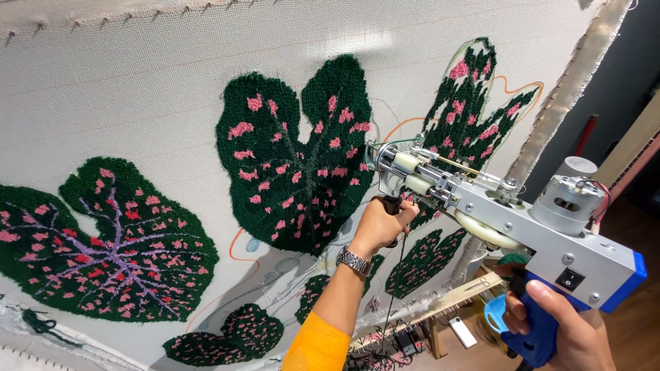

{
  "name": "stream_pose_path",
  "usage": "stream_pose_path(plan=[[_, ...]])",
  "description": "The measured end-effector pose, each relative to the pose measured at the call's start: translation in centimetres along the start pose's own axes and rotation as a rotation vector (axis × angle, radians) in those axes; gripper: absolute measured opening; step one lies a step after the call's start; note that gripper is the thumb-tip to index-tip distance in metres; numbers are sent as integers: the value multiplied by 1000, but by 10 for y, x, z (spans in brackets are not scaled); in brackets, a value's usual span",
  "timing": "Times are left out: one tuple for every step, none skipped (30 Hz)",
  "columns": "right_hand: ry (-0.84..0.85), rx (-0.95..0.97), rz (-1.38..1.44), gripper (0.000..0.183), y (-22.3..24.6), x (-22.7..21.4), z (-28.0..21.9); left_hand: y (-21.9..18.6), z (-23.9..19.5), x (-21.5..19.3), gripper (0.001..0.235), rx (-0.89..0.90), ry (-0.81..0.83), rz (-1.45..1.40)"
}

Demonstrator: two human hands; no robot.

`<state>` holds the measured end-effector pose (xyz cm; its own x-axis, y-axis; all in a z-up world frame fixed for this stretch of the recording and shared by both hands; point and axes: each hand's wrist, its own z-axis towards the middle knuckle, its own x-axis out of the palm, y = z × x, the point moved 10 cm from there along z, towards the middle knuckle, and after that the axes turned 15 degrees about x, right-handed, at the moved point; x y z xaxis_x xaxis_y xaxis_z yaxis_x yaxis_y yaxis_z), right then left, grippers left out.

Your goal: Using a tufting gun to create a patterned rug on a stretched canvas frame.

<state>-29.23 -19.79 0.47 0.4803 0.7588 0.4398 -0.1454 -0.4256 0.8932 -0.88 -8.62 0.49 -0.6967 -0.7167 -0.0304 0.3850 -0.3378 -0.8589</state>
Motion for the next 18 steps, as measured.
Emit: stream_pose_path(plan=[[-31,3,-12,48,0,-2,1,4,0,-1,22,-7,-13,-19],[-31,4,-13,48,0,-1,1,2,0,-2,22,-7,-14,-19],[-55,14,-19,48,0,-3,2,1,0,-2,21,-23,-20,-21],[-81,24,-25,49,-1,-4,3,1,-2,-3,20,-41,-25,-24],[-82,26,-25,49,-2,-4,2,2,-3,-4,20,-43,-25,-24],[-85,17,-21,48,-1,-3,2,3,-3,-4,21,-53,-21,-18],[-88,8,-18,47,0,-3,2,3,-4,-4,22,-63,-17,-12],[-89,9,-18,47,-1,-6,5,7,-3,-4,22,-63,-16,-13],[-97,6,-26,43,-2,-9,7,9,-1,-4,23,-54,-21,-39],[-106,3,-31,40,-4,-13,9,12,0,-4,23,-44,-25,-64],[-107,4,-30,40,-4,-10,10,12,1,-5,23,-45,-24,-64],[-121,-6,-68,38,-2,-7,11,12,2,-7,23,-37,-37,-71],[-134,-16,-106,36,0,-4,12,11,4,-9,22,-30,-49,-79],[-134,-18,-106,36,1,2,15,17,9,-11,22,-28,-48,-78],[-153,-33,-163,33,4,9,18,21,14,-14,22,-2,-72,-83],[-171,-47,-220,30,7,16,20,24,18,-18,22,22,-96,-87],[-171,-47,-219,30,12,31,19,27,21,-20,22,22,-96,-87],[-137,-71,-284,29,18,51,18,30,25,-26,22,31,-125,-91]])
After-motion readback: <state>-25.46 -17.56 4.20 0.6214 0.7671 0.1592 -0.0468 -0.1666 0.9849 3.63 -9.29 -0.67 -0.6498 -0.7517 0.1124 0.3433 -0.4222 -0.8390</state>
